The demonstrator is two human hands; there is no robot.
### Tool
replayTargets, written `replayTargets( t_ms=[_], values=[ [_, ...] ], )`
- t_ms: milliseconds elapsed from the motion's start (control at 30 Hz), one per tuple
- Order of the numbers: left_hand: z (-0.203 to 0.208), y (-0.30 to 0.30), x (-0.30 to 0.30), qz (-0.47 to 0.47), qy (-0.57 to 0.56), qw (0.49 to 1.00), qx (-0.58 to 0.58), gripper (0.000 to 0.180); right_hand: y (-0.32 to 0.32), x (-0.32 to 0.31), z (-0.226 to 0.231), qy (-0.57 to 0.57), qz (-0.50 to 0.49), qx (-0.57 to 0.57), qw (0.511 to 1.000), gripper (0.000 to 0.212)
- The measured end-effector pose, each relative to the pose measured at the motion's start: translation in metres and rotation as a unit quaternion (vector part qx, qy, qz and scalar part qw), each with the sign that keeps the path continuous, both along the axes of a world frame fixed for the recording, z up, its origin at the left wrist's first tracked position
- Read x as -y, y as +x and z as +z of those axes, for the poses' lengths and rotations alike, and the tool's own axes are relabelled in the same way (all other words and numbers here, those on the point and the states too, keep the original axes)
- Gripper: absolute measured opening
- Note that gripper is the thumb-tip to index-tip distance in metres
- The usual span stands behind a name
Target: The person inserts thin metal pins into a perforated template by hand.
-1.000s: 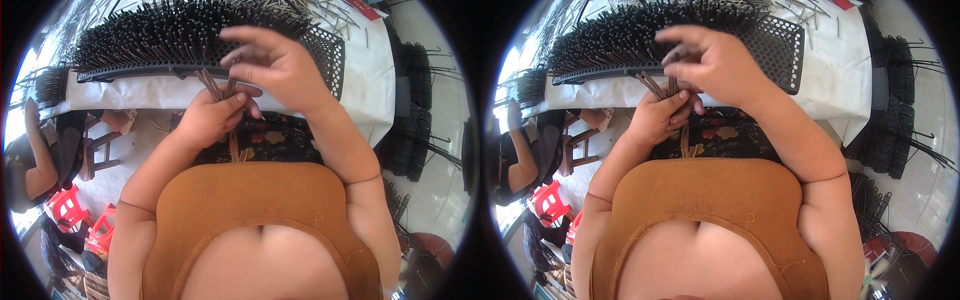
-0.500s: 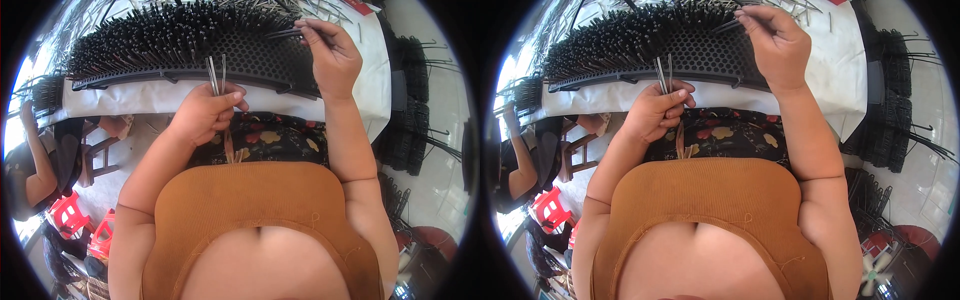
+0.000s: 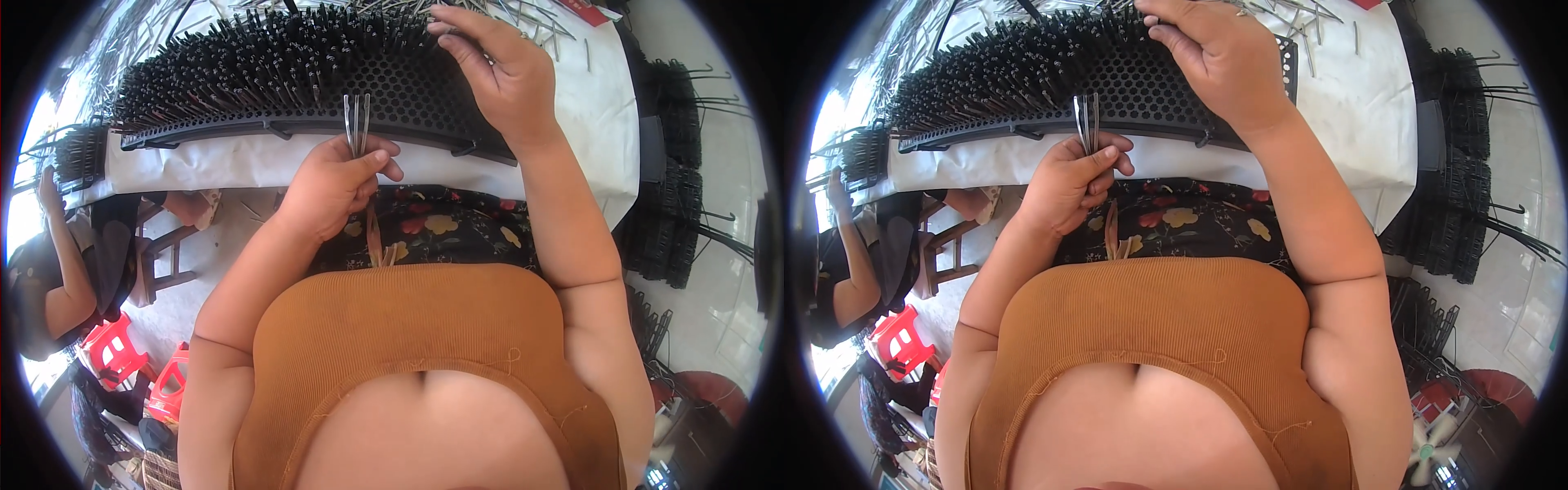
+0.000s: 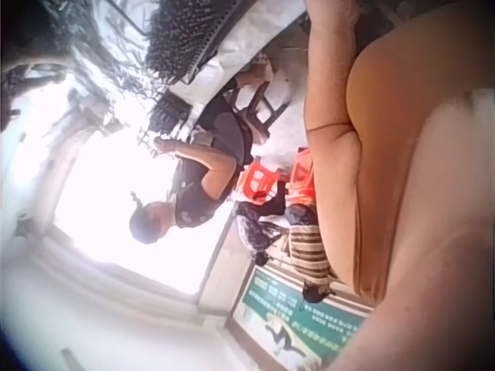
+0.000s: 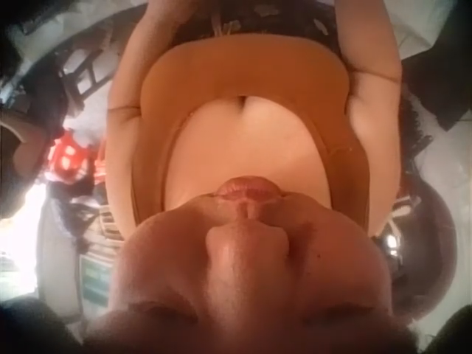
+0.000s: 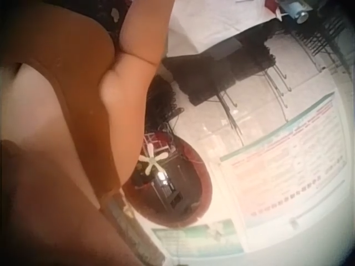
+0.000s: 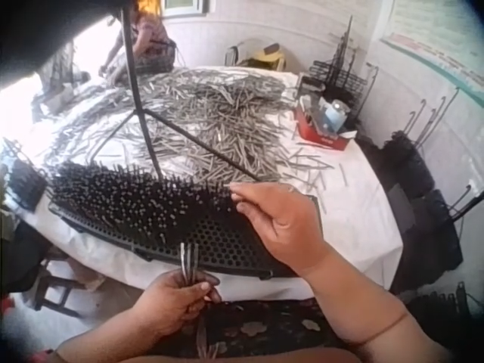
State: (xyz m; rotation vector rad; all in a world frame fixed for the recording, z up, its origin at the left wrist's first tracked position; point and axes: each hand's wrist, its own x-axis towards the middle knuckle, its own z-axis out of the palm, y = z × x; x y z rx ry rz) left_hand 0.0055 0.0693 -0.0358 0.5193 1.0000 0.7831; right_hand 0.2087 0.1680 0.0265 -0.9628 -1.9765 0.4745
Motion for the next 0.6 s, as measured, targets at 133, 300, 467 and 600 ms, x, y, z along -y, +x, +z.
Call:
replayTargets(
  t_ms=[133, 300, 467, 600],
  values=[
    [0.001, 0.003, 0.000, -0.006, 0.002, 1.000, -0.007, 0.020, 0.006, -0.038, -0.039, 0.280, 0.119, -0.140, 0.942, 0.020],
    [0.001, 0.007, -0.001, -0.030, 0.012, 0.999, 0.027, 0.027, 0.020, -0.055, -0.057, 0.302, 0.115, -0.174, 0.930, 0.024],
    [0.007, 0.008, 0.004, -0.064, 0.056, 0.994, 0.070, 0.028, 0.008, 0.030, -0.024, -0.192, 0.028, -0.137, 0.971, 0.040],
    [0.007, 0.007, 0.004, -0.217, 0.059, 0.971, 0.083, 0.025, -0.005, 0.065, -0.009, -0.465, 0.158, -0.148, 0.859, 0.033]
  ],
)
